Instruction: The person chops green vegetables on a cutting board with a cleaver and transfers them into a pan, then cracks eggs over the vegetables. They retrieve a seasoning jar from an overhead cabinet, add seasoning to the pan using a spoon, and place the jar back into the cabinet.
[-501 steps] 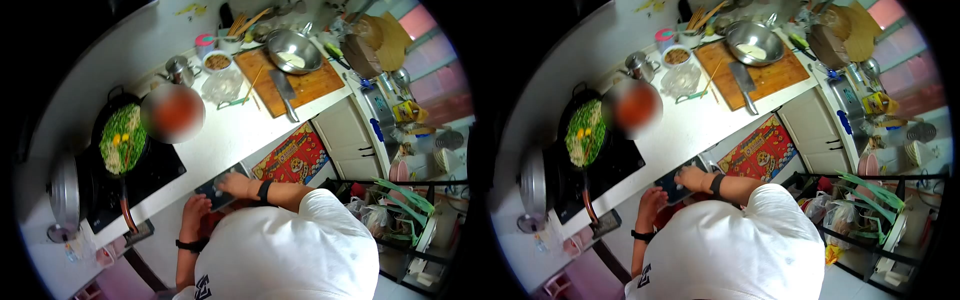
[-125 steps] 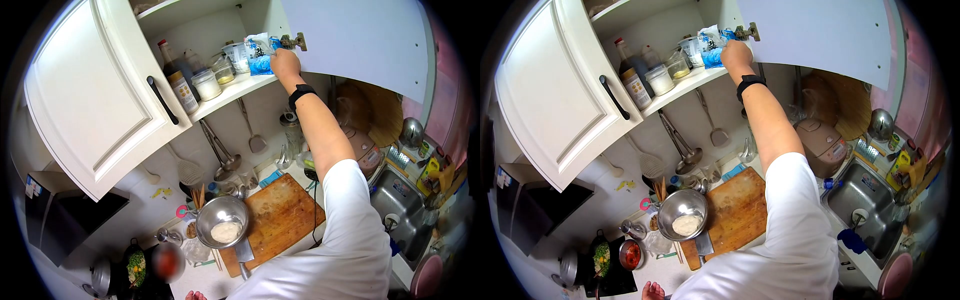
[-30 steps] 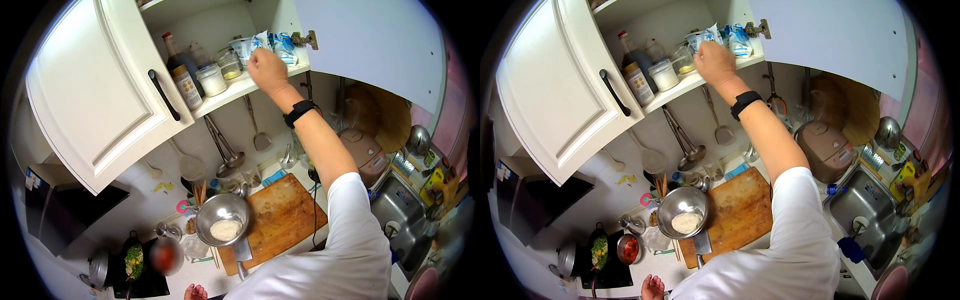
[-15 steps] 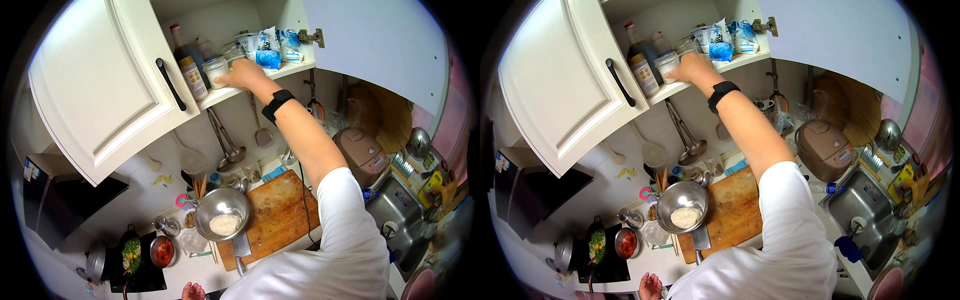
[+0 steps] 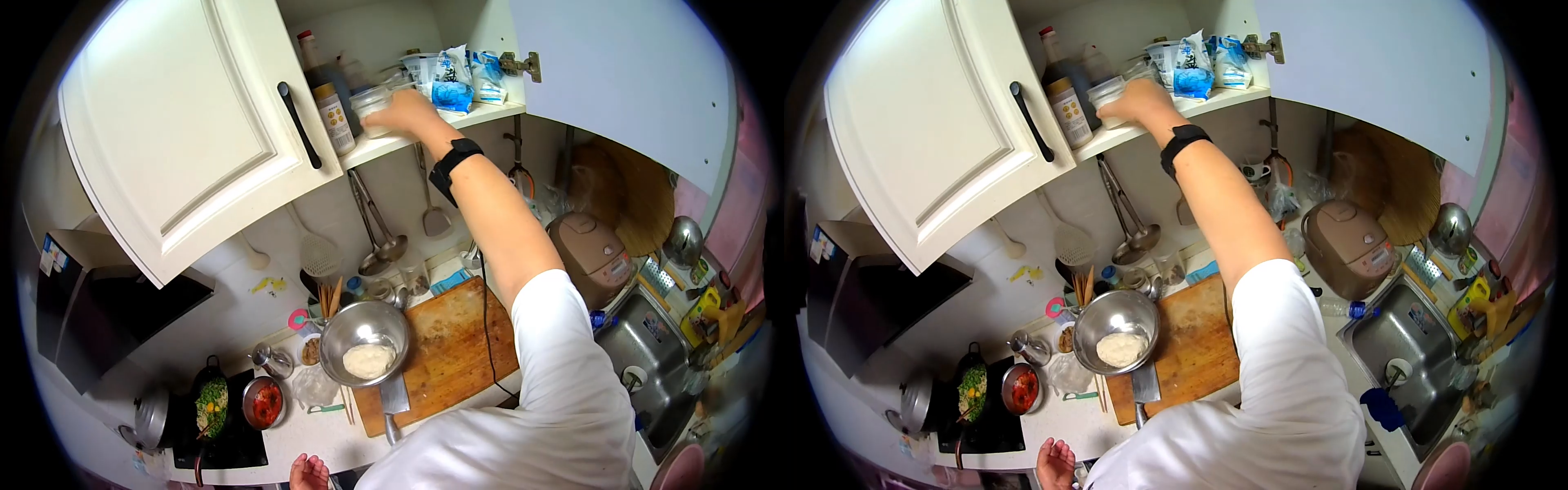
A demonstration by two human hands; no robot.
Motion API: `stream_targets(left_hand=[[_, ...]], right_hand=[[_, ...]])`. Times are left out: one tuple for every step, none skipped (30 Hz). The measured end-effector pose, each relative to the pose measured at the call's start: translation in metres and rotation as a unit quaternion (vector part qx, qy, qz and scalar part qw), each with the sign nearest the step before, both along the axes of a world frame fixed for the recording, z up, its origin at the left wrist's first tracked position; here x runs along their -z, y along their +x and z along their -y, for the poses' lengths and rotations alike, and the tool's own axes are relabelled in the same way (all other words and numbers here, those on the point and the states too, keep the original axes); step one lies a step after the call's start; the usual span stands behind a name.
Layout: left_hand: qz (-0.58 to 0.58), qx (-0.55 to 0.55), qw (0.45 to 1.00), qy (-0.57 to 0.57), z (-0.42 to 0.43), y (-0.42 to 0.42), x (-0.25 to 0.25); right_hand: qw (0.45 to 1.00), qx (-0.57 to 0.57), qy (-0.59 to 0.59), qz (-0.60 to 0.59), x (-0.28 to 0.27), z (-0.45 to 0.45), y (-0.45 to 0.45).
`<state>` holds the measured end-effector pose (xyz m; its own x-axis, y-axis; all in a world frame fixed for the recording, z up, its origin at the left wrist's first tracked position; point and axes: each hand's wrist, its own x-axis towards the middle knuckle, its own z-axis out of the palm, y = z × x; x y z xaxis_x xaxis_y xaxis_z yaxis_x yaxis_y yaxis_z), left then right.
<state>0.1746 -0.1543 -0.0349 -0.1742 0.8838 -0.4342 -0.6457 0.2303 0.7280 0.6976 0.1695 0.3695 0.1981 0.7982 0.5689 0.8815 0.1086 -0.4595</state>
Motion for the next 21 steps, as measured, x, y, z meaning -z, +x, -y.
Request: stream_targets(left_hand=[[0.002,0.022,1.000,0.023,0.000,-0.002,0.000],[0.003,0.021,1.000,0.022,0.000,-0.003,-0.001],[0.004,0.025,0.999,0.034,0.000,-0.003,-0.002],[0.005,0.029,0.999,0.046,0.000,0.000,-0.007],[0.005,0.029,0.999,0.044,0.000,0.004,-0.013],[-0.017,0.009,0.999,0.047,-0.001,0.009,-0.020],[-0.038,-0.010,0.998,0.051,-0.003,0.015,-0.027],[-0.036,-0.010,0.998,0.047,-0.006,0.018,-0.031],[-0.048,-0.005,0.997,0.062,-0.006,0.020,-0.035],[-0.058,-0.003,0.995,0.075,-0.006,0.025,-0.039],[-0.070,-0.015,0.995,0.068,-0.006,0.033,-0.049],[-0.063,-0.007,0.996,0.069,-0.011,0.026,-0.041],[-0.076,-0.017,0.995,0.056,-0.011,0.034,-0.049],[-0.077,-0.009,0.995,0.055,-0.012,0.040,-0.059],[-0.080,-0.004,0.995,0.062,-0.013,0.047,-0.067],[-0.099,0.005,0.993,0.059,-0.014,0.055,-0.077],[-0.118,0.025,0.990,0.075,-0.016,0.056,-0.077],[-0.118,0.055,0.987,0.094,-0.016,0.060,-0.082],[-0.147,0.070,0.980,0.110,-0.018,0.066,-0.086],[-0.182,0.094,0.971,0.124,-0.019,0.073,-0.092],[-0.211,0.105,0.961,0.144,-0.019,0.083,-0.101]], right_hand=[[1.000,0.008,0.020,-0.002,-0.001,0.004,0.002],[0.999,0.016,0.039,-0.003,-0.001,0.008,0.003],[0.999,0.018,0.041,-0.003,-0.003,0.011,0.006],[0.999,0.018,0.040,-0.002,-0.003,0.015,0.009],[0.998,0.002,0.065,-0.015,-0.002,0.017,0.011],[0.995,-0.014,0.091,-0.028,-0.001,0.021,0.015],[0.992,-0.024,0.122,-0.011,0.001,0.034,0.014],[0.993,-0.025,0.118,-0.009,0.002,0.051,0.011],[0.989,-0.084,0.119,-0.025,0.005,0.071,0.004],[0.981,-0.146,0.119,-0.040,0.010,0.089,-0.003],[0.981,-0.154,0.109,-0.039,0.019,0.106,-0.012],[0.973,-0.184,0.120,-0.068,0.030,0.121,-0.023],[0.963,-0.216,0.128,-0.099,0.045,0.134,-0.034],[0.949,-0.261,0.119,-0.128,0.061,0.144,-0.045],[0.939,-0.279,0.127,-0.153,0.082,0.149,-0.058],[0.923,-0.326,0.126,-0.162,0.104,0.149,-0.071],[0.919,-0.340,0.089,-0.178,0.123,0.162,-0.086],[0.923,-0.347,0.101,-0.135,0.139,0.170,-0.102],[0.910,-0.382,0.085,-0.137,0.157,0.176,-0.121],[0.897,-0.415,0.072,-0.138,0.174,0.180,-0.137],[0.881,-0.448,0.054,-0.145,0.192,0.180,-0.154]])
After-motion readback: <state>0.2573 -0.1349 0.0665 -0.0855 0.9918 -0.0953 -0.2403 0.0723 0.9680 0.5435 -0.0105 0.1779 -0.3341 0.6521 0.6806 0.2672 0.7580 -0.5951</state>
